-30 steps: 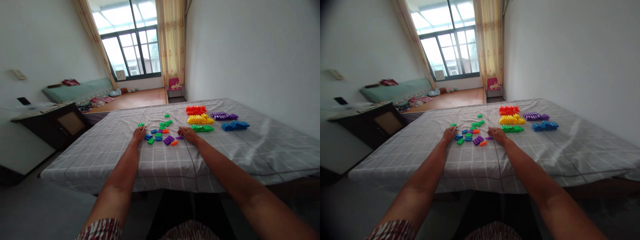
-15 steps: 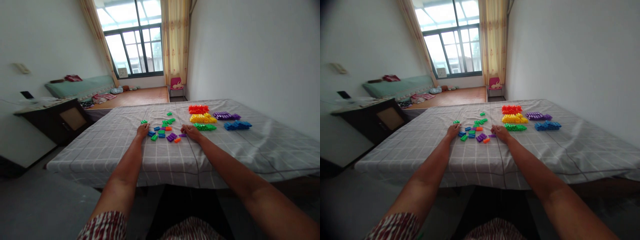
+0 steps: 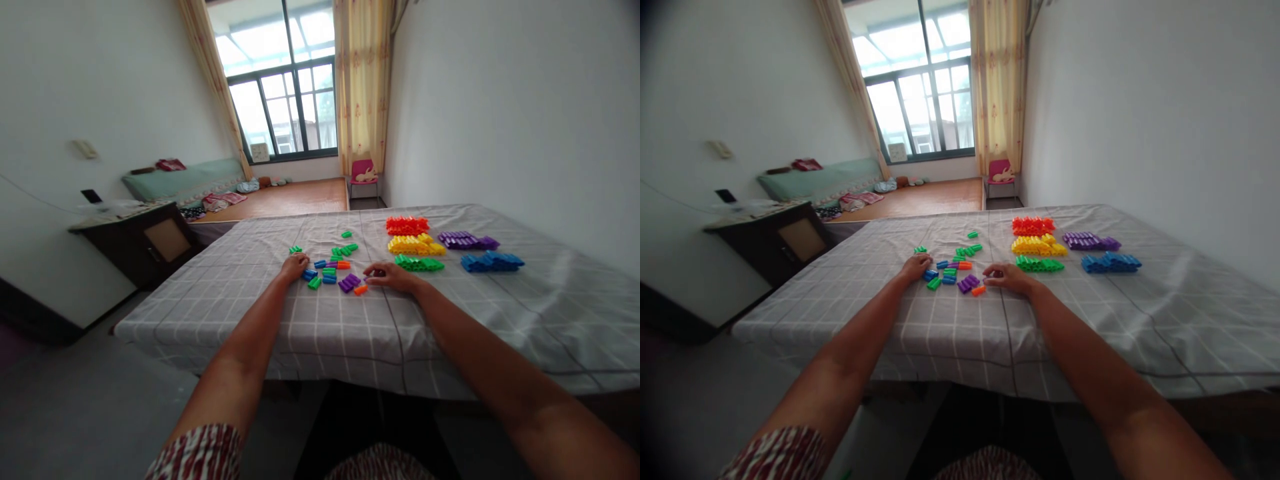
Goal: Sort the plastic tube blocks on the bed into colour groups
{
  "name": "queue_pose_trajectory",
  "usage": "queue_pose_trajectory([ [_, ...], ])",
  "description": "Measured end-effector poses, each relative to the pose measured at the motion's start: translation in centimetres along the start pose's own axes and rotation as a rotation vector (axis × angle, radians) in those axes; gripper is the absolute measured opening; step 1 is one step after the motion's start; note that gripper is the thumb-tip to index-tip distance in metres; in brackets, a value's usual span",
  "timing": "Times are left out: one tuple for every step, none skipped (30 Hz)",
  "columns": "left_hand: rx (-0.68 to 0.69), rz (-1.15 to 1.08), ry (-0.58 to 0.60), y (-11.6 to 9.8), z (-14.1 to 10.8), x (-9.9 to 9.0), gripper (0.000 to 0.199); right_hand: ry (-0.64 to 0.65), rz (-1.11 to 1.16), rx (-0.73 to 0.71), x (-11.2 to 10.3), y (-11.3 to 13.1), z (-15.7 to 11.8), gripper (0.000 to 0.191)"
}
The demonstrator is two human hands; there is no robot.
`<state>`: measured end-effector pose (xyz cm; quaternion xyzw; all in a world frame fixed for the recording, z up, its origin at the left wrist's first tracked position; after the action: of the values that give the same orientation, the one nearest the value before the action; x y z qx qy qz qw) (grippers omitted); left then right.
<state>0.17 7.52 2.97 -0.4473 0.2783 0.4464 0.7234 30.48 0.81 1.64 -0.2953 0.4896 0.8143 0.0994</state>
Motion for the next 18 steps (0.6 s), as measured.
queue_pose_trajectory([
  [-0.022, -0.002, 0.028, 0.6, 0.6, -0.3, 0.028, 0.028, 0.017, -0.005, 0.1, 0.2, -0.2, 0.047],
  [-0.060, 0.008, 0.036, 1.4, 1.3, -0.8, 0.029, 0.045, 0.040, -0.008, 0.1, 0.4, -0.3, 0.046],
  [-0.104, 0.028, 0.020, 2.3, 2.0, -1.6, 0.031, 0.053, 0.066, -0.009, 0.1, 0.6, -0.4, 0.043],
  [-0.148, 0.054, -0.012, 3.3, 2.6, -2.5, 0.034, 0.051, 0.090, -0.006, 0.0, 0.7, -0.4, 0.041],
  [-0.186, 0.082, -0.047, 4.1, 3.2, -3.2, 0.036, 0.041, 0.109, -0.001, -0.1, 0.8, -0.4, 0.039],
  [-0.217, 0.108, -0.071, 4.7, 3.6, -3.7, 0.039, 0.024, 0.119, 0.005, -0.2, 0.7, -0.3, 0.038],
  [-0.236, 0.129, -0.079, 5.2, 3.9, -3.9, 0.041, 0.001, 0.117, 0.010, -0.3, 0.6, -0.2, 0.038],
  [-0.242, 0.145, -0.076, 5.4, 4.1, -3.6, 0.043, -0.021, 0.102, 0.013, -0.4, 0.5, -0.1, 0.037],
  [-0.241, 0.157, -0.070, 5.4, 4.1, -3.2, 0.045, -0.042, 0.079, 0.014, -0.5, 0.3, 0.0, 0.037],
  [-0.237, 0.167, -0.062, 5.3, 4.2, -2.7, 0.045, -0.062, 0.054, 0.014, -0.6, 0.1, 0.1, 0.037],
  [-0.228, 0.175, -0.053, 5.1, 4.2, -2.2, 0.044, -0.083, 0.032, 0.014, -0.7, 0.0, 0.1, 0.037],
  [-0.218, 0.181, -0.042, 4.8, 4.2, -1.6, 0.042, -0.107, 0.016, 0.015, -0.9, -0.2, 0.2, 0.036],
  [-0.210, 0.185, -0.030, 4.4, 4.2, -1.1, 0.040, -0.131, 0.008, 0.015, -1.0, -0.2, 0.2, 0.035],
  [-0.201, 0.189, -0.018, 4.0, 4.2, -0.6, 0.039, -0.152, 0.008, 0.016, -1.1, -0.2, 0.3, 0.034],
  [-0.189, 0.190, -0.010, 3.5, 4.2, -0.3, 0.038, -0.170, 0.010, 0.019, -1.2, -0.2, 0.3, 0.034],
  [-0.170, 0.181, -0.003, 2.8, 4.3, 0.0, 0.038, -0.182, 0.011, 0.024, -1.2, -0.1, 0.4, 0.036],
  [-0.144, 0.152, 0.003, 1.7, 4.3, 0.2, 0.039, -0.196, 0.011, 0.028, -1.2, -0.1, 0.5, 0.038],
  [-0.109, 0.100, 0.009, 0.4, 4.3, 0.5, 0.041, -0.216, 0.010, 0.028, -1.4, 0.1, 0.6, 0.040],
])
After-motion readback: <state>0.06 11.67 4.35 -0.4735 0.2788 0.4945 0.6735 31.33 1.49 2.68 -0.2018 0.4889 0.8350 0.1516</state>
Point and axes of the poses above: each hand's wrist, its own z-axis towards the middle knuckle, its own x-axis out of the palm, y = z × x, the point moved 10 cm from there along z, towards the middle knuckle, and after that the axes turned 12 degrees about -y, right-handed, at the moved point
